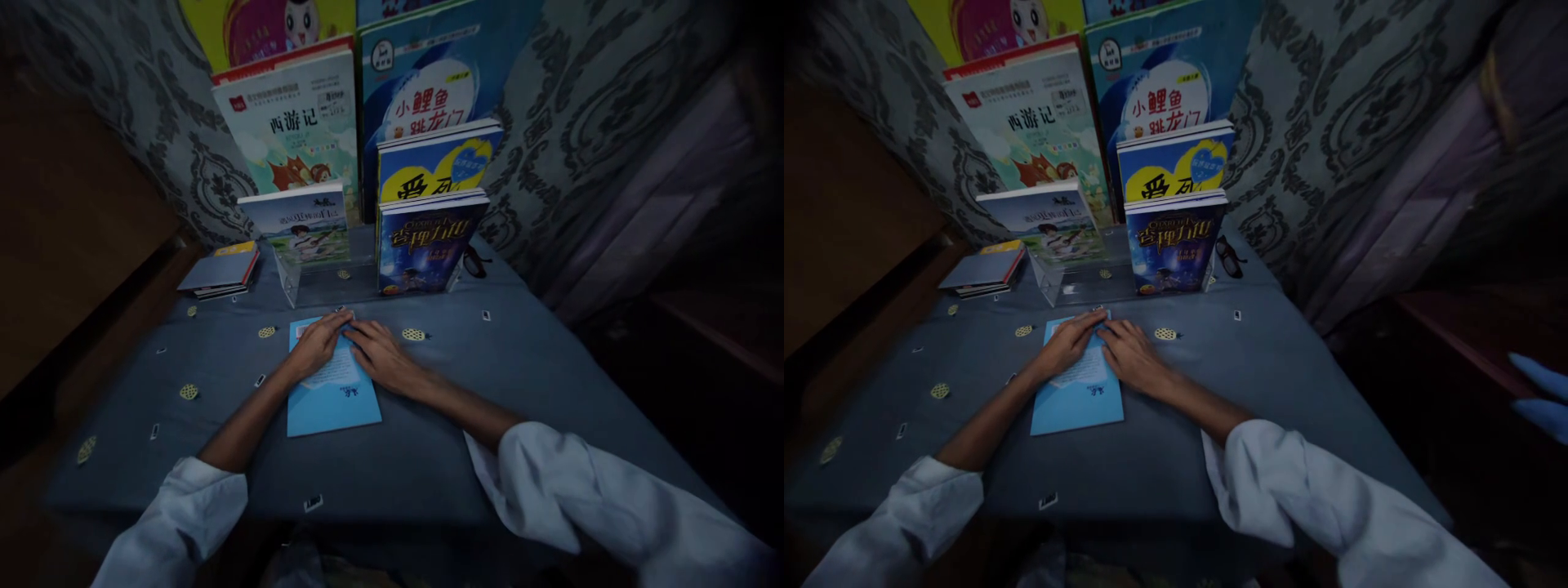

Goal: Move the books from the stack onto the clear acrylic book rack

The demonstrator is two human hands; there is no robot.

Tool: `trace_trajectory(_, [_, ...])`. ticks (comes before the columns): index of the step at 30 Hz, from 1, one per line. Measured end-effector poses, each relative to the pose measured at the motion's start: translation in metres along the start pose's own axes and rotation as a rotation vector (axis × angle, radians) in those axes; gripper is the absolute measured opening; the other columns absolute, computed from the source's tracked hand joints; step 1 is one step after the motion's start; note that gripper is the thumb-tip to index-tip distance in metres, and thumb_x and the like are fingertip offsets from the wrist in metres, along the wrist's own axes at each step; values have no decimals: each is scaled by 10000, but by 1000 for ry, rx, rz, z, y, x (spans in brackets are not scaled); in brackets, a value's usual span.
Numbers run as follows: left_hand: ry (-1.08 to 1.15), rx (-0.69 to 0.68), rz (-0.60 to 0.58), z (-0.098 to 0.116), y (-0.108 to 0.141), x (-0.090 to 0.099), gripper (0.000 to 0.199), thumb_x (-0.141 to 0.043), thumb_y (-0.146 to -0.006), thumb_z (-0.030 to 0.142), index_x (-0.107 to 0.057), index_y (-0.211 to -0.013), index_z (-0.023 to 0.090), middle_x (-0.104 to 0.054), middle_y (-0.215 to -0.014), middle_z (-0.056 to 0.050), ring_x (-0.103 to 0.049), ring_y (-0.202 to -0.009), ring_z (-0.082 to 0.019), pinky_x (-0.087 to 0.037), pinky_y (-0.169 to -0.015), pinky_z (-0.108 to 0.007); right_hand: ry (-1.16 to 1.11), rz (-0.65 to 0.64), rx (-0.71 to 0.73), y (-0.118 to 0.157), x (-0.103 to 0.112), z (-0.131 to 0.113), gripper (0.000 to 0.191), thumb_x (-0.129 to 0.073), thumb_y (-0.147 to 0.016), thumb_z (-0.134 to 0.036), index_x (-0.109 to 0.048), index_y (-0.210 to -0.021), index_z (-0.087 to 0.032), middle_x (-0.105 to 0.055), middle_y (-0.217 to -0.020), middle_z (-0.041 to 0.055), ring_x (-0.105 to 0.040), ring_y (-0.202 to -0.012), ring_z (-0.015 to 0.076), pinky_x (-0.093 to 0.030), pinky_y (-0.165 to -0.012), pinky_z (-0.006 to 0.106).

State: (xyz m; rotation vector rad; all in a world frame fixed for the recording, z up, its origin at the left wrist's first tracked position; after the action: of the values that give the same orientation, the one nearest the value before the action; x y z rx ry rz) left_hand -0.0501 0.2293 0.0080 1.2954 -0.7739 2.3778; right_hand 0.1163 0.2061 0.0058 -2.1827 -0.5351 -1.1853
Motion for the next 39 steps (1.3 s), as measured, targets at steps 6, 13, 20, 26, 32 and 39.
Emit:
trace_trajectory(6, [26,100,138,-8,3,3,448,-353,-967,136,-540,-1371,185,-635,-1371,-87,-584,-1289,-205,-443,-1135,-438,82,10,-68,-23,-1,9,408,-453,-993,-235,-562,-1378,-154,-528,-1464,171,-489,-1292,313,-405,-1069,524])
trace_trajectory(13, [-6,92,117,-8,4,-1,446,-358,-966,135,-543,-1371,160,-626,-1370,-111,-572,-1295,-220,-443,-1132,-439,26,20,-77,-22,0,14,437,-435,-990,-257,-539,-1393,-122,-583,-1375,176,-497,-1247,312,-419,-1039,494])
trace_trajectory(20, [-171,10,7,4,2,-1,401,-412,-982,202,-568,-1350,165,-601,-1408,-120,-551,-1325,-247,-415,-1144,-462,-139,141,-78,-23,-6,33,512,-364,-962,-155,-457,-1464,-184,-620,-1353,114,-539,-1212,277,-436,-1040,476])
trace_trajectory(26, [-225,-77,-133,16,4,-3,400,-405,-999,226,-579,-1354,162,-556,-1463,-123,-436,-1432,-252,-322,-1189,-516,-179,135,-104,-23,-7,36,472,-342,-969,-165,-540,-1397,-155,-638,-1344,124,-542,-1230,273,-437,-1056,469])
trace_trajectory(32, [-170,-199,-195,40,14,-3,404,-398,-995,199,-591,-1349,186,-586,-1434,-109,-464,-1413,-237,-329,-1188,-507,-152,127,-93,-23,-5,33,447,-373,-967,-172,-581,-1362,-181,-668,-1297,100,-550,-1209,264,-446,-1030,456])
trace_trajectory(39, [-152,-304,-318,84,51,-6,424,-353,-1046,291,-553,-1386,136,-555,-1463,-115,-428,-1438,-227,-290,-1227,-469,-120,104,-90,-22,-3,31,405,-418,-976,-195,-592,-1339,-145,-669,-1304,114,-544,-1227,271,-412,-1057,450])
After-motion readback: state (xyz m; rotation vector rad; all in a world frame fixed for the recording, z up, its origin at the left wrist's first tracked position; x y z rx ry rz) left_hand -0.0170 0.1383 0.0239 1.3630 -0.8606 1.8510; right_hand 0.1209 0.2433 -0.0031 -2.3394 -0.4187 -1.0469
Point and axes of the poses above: each hand's wrist, its own y-axis away from the middle knuckle, its own x-axis out of the back of the hand, z = x × y, the point moved 3 cm from there along -y, towards the middle knuckle
